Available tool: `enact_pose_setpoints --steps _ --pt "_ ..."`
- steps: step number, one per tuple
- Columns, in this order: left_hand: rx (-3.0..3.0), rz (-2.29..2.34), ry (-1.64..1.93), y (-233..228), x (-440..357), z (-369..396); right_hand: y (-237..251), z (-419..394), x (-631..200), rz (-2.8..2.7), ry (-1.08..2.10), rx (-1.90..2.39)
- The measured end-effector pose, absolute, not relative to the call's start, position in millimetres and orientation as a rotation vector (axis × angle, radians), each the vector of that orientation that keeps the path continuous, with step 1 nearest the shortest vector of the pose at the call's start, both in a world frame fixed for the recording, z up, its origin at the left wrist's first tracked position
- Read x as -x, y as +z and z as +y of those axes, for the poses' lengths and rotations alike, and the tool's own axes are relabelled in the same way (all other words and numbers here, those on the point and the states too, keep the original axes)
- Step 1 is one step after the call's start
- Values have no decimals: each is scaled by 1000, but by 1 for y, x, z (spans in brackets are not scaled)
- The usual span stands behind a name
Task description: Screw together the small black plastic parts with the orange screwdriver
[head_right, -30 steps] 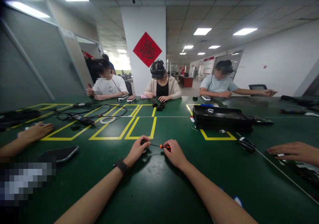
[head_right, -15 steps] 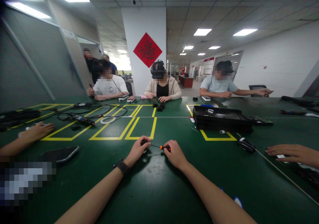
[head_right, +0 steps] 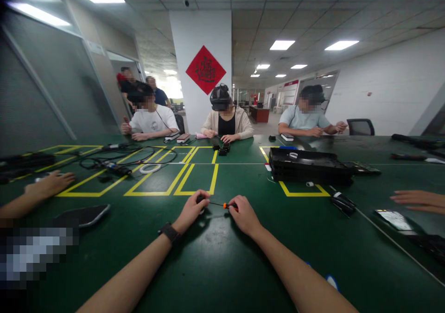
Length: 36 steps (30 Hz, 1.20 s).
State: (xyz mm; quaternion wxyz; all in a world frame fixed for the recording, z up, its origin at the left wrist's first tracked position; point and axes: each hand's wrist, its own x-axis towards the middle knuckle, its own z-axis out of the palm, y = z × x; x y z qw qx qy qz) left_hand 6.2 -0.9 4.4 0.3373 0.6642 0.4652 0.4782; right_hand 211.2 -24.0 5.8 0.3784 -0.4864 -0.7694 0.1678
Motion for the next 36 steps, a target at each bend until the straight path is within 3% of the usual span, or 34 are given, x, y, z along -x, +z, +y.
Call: enact_pose_setpoints --steps 36 --pt "-1386 983 1300 4 -7 1 15 -32 -210 -2024 509 1227"
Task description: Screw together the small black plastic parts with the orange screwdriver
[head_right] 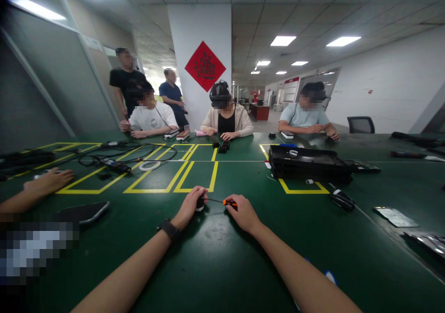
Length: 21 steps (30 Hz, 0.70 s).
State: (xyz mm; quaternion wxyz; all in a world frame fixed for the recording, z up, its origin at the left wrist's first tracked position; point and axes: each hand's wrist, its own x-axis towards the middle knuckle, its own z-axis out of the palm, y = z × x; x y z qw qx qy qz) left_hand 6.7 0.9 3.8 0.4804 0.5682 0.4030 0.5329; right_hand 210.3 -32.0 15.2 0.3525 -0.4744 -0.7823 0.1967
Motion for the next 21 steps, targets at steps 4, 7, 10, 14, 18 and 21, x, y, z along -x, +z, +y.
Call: enact_pose_setpoints --steps 4,7,10,14,18,21 --pt "-1369 980 1300 5 -7 0 15 -32 -211 -2021 517 1234" --pt "-1367 1000 1298 6 -7 0 15 -32 -211 -2018 516 1224" --pt "-1390 1019 1292 7 -8 -1 16 -33 -210 -2017 517 1222" --pt "-1446 1062 1282 9 -9 -2 16 -33 -210 -2015 523 1226" --pt "-1499 1076 1263 9 -10 -3 16 -32 -210 -2007 520 1205" --pt "-1532 1112 1254 8 -10 -4 15 -32 -210 -2010 523 1174"
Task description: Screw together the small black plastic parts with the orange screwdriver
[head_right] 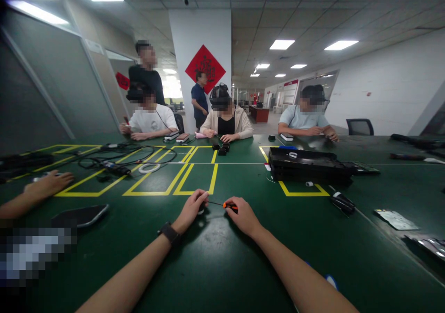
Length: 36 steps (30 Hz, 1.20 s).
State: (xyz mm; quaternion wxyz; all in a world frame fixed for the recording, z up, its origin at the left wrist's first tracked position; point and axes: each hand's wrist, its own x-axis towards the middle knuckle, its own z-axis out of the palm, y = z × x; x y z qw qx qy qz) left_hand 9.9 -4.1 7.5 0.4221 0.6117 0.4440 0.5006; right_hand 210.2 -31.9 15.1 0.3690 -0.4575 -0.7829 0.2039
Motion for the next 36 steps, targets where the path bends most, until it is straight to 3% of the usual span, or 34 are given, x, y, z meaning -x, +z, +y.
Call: enact_pose_setpoints --steps 23,36 --pt "-1689 1201 1284 9 -11 -4 9 -25 -212 -1964 391 1325" --pt "-1685 1214 1315 8 -9 -2 11 -30 -211 -1969 517 1227"
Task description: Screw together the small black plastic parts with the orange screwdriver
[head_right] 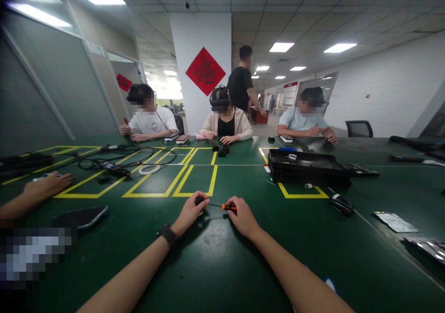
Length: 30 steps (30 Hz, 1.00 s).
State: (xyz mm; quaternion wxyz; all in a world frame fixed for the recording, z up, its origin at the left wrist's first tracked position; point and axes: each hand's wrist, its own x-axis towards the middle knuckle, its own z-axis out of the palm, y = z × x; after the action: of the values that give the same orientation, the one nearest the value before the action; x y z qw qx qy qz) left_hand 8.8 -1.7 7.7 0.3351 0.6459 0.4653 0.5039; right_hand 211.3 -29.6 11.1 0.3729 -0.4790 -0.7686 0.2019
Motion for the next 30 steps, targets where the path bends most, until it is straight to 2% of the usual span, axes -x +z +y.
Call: enact_pose_setpoints --steps 30 --pt "-1775 1192 1299 3 -7 0 7 -24 -212 -1986 415 1201"
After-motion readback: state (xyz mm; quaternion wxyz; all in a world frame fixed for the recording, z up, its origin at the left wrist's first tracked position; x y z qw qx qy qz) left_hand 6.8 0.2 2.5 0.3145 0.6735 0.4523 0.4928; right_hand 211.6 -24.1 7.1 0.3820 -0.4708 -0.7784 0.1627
